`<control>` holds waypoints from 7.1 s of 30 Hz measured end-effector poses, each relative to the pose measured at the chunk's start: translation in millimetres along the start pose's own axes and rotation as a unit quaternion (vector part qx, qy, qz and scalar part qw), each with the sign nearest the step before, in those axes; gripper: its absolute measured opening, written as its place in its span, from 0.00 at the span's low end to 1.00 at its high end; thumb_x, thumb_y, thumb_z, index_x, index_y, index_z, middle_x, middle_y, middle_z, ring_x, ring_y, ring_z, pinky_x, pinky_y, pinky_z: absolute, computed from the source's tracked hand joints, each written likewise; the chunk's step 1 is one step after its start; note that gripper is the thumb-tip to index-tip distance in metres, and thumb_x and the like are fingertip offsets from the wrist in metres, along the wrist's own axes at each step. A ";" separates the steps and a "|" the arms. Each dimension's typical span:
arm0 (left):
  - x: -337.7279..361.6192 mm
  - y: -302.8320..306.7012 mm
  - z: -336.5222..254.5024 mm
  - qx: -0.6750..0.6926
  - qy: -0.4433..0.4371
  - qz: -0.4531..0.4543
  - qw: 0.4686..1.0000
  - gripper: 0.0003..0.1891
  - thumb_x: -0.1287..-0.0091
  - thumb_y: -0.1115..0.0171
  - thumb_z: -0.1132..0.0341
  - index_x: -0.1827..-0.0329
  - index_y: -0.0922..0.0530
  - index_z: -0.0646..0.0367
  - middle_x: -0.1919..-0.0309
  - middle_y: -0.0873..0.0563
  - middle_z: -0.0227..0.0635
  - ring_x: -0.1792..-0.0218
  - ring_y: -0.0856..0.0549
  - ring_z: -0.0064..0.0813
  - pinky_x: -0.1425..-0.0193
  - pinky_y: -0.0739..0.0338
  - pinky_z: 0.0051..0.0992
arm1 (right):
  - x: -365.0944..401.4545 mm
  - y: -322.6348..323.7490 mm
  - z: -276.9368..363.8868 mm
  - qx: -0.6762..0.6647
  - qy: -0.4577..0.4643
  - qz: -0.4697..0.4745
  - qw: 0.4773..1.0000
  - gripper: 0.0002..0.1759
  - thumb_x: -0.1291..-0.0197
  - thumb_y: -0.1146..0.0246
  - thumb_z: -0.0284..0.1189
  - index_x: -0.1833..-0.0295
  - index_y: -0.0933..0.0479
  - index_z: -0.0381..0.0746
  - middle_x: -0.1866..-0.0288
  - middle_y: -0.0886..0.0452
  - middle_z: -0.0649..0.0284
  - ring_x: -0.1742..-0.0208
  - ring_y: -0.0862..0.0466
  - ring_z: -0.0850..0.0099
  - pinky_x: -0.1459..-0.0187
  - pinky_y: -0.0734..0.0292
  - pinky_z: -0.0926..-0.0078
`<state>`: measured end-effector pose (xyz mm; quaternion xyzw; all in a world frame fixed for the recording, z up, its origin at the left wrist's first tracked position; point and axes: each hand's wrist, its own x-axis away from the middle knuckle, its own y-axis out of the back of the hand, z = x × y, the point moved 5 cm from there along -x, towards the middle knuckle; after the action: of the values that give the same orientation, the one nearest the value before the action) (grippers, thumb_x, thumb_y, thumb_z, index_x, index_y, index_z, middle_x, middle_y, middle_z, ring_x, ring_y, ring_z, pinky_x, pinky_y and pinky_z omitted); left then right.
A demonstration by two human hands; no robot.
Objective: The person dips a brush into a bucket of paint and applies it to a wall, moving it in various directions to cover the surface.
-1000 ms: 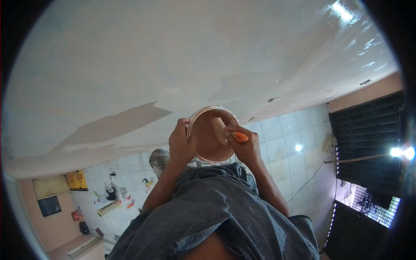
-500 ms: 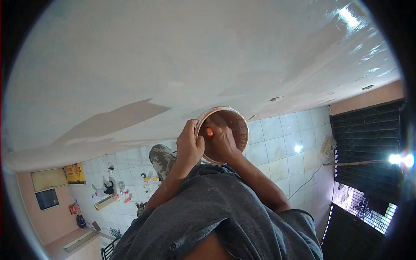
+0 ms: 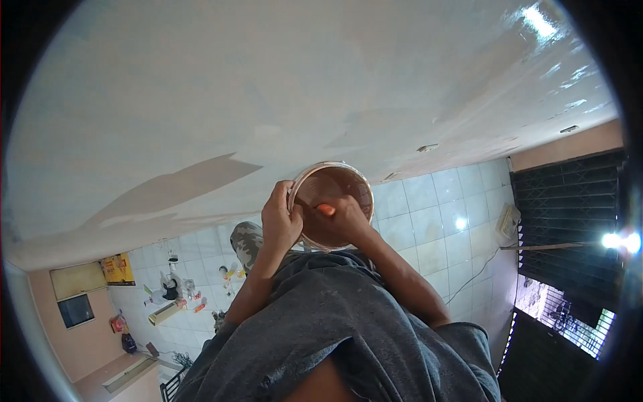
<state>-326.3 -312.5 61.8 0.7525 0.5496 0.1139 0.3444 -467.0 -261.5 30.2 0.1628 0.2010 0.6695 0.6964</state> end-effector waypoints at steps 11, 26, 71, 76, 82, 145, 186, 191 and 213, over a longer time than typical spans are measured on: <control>-2.0 14.0 -3.8 0.050 0.085 -0.034 0.995 0.12 0.37 0.41 0.68 0.54 0.28 0.63 0.76 0.21 0.41 0.77 0.22 0.30 0.72 0.29 0.30 | 69.7 84.8 -37.3 -0.499 -0.210 -0.196 0.817 0.11 0.40 0.36 0.25 0.54 0.25 0.33 0.60 0.20 0.58 0.60 0.16 0.68 0.55 0.15 0.72; -9.4 12.8 -3.9 0.023 0.071 -0.026 0.997 0.12 0.43 0.44 0.74 0.55 0.26 0.61 0.82 0.28 0.32 0.80 0.28 0.24 0.74 0.34 0.28 | 65.7 101.4 -33.4 -0.668 -0.026 -0.356 0.653 0.14 0.34 0.42 0.28 0.47 0.27 0.33 0.50 0.22 0.55 0.49 0.17 0.64 0.43 0.19 0.64; 3.0 18.5 27.1 -0.037 0.029 -0.056 0.997 0.14 0.46 0.48 0.80 0.55 0.29 0.63 0.76 0.23 0.37 0.76 0.24 0.31 0.68 0.28 0.31 | -6.3 314.7 124.3 -0.460 0.253 -0.545 0.654 0.16 0.33 0.43 0.31 0.49 0.28 0.29 0.54 0.23 0.55 0.54 0.19 0.66 0.47 0.18 0.64; 4.7 16.5 25.6 -0.034 0.089 -0.033 0.995 0.15 0.47 0.48 0.79 0.56 0.28 0.62 0.72 0.20 0.42 0.72 0.19 0.38 0.63 0.25 0.35 | -20.1 263.7 15.9 -0.530 0.194 -0.536 0.627 0.17 0.34 0.42 0.32 0.48 0.29 0.30 0.52 0.24 0.53 0.53 0.19 0.65 0.44 0.20 0.60; -0.5 17.0 24.5 -0.046 0.098 -0.036 0.994 0.14 0.47 0.47 0.79 0.57 0.28 0.63 0.71 0.20 0.42 0.71 0.19 0.38 0.62 0.25 0.35 | 15.1 176.2 -92.3 -0.519 -0.001 -0.583 0.625 0.15 0.35 0.41 0.33 0.51 0.27 0.32 0.54 0.22 0.55 0.55 0.17 0.65 0.48 0.17 0.64; -4.0 32.6 2.3 -0.053 0.051 -0.014 0.997 0.16 0.48 0.52 0.81 0.55 0.29 0.65 0.72 0.26 0.34 0.72 0.28 0.26 0.63 0.29 0.26 | -2.1 352.4 -60.3 -0.462 0.201 -0.567 0.652 0.17 0.34 0.43 0.34 0.45 0.29 0.36 0.53 0.21 0.57 0.53 0.17 0.62 0.52 0.16 0.56; 9.3 53.1 19.0 -0.071 0.081 -0.081 0.991 0.10 0.43 0.46 0.77 0.58 0.28 0.63 0.74 0.22 0.42 0.72 0.21 0.40 0.64 0.27 0.33 | -15.0 212.3 -14.5 -0.450 0.045 -0.555 0.698 0.15 0.34 0.43 0.30 0.48 0.28 0.31 0.54 0.23 0.55 0.57 0.17 0.67 0.51 0.16 0.69; 6.8 52.2 19.3 -0.059 0.094 -0.074 0.991 0.10 0.43 0.45 0.77 0.58 0.27 0.62 0.76 0.22 0.40 0.76 0.22 0.35 0.67 0.27 0.31 | -23.5 289.0 136.3 -0.434 0.296 -0.493 0.694 0.17 0.34 0.43 0.33 0.49 0.29 0.28 0.54 0.24 0.52 0.57 0.16 0.62 0.50 0.16 0.61; 13.3 50.8 33.7 -0.090 0.063 -0.098 0.989 0.15 0.47 0.48 0.79 0.55 0.28 0.62 0.70 0.19 0.48 0.68 0.19 0.50 0.62 0.26 0.40 | -14.6 153.3 -21.0 -0.468 -0.028 -0.521 0.713 0.14 0.34 0.46 0.31 0.48 0.31 0.32 0.51 0.25 0.52 0.51 0.18 0.61 0.45 0.19 0.64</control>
<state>-264.9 -321.8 66.9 0.6520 0.6292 0.1758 0.3848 -610.6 -269.2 88.9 -0.2959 -0.1050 0.2045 0.9271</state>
